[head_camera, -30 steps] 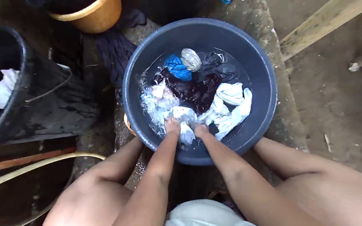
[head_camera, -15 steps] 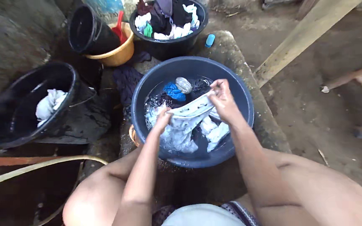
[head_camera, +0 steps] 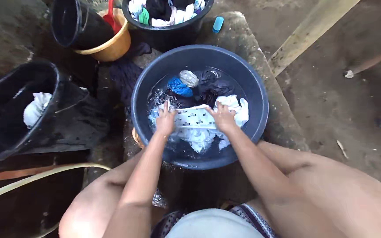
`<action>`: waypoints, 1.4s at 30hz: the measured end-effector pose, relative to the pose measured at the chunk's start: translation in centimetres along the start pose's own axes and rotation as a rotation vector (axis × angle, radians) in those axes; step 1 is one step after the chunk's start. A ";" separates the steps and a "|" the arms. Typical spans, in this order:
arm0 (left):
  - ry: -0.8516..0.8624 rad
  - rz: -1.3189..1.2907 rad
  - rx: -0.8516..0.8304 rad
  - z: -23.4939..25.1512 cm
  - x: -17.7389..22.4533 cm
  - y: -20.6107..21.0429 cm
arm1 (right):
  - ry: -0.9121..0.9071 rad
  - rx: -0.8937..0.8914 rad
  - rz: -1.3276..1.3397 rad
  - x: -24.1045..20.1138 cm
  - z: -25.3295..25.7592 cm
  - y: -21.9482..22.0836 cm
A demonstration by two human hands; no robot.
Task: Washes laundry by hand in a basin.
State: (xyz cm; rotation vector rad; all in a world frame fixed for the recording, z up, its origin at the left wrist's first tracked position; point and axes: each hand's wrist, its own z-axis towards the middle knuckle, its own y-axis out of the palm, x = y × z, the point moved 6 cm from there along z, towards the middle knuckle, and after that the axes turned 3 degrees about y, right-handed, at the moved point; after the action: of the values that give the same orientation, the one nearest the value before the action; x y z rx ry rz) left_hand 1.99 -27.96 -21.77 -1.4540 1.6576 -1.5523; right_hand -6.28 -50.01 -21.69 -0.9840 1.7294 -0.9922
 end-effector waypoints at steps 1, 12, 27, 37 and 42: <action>-0.079 -0.036 -0.076 0.8 -0.7 3.1 | 0.040 -0.108 0.007 0.5 0.6 3.1; -0.148 -0.024 -0.497 5.3 -1.9 16.4 | 0.068 -0.491 0.024 3.1 6.4 17.4; -0.231 0.042 -0.388 -1.0 -3.4 10.6 | 0.145 -0.414 0.024 0.0 0.0 14.3; 0.001 -0.149 -0.218 -6.4 1.4 0.0 | -0.033 -0.200 0.174 -0.5 -4.5 3.5; 0.183 -0.179 0.213 -10.9 8.5 -17.5 | -0.224 0.250 0.247 -4.7 -9.4 -17.0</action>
State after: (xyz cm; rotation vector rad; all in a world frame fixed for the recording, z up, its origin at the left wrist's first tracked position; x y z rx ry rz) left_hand -3.61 -27.44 -0.15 -1.4140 1.4363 -1.9471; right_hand -10.32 -50.05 -2.15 -0.6745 1.4592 -0.8762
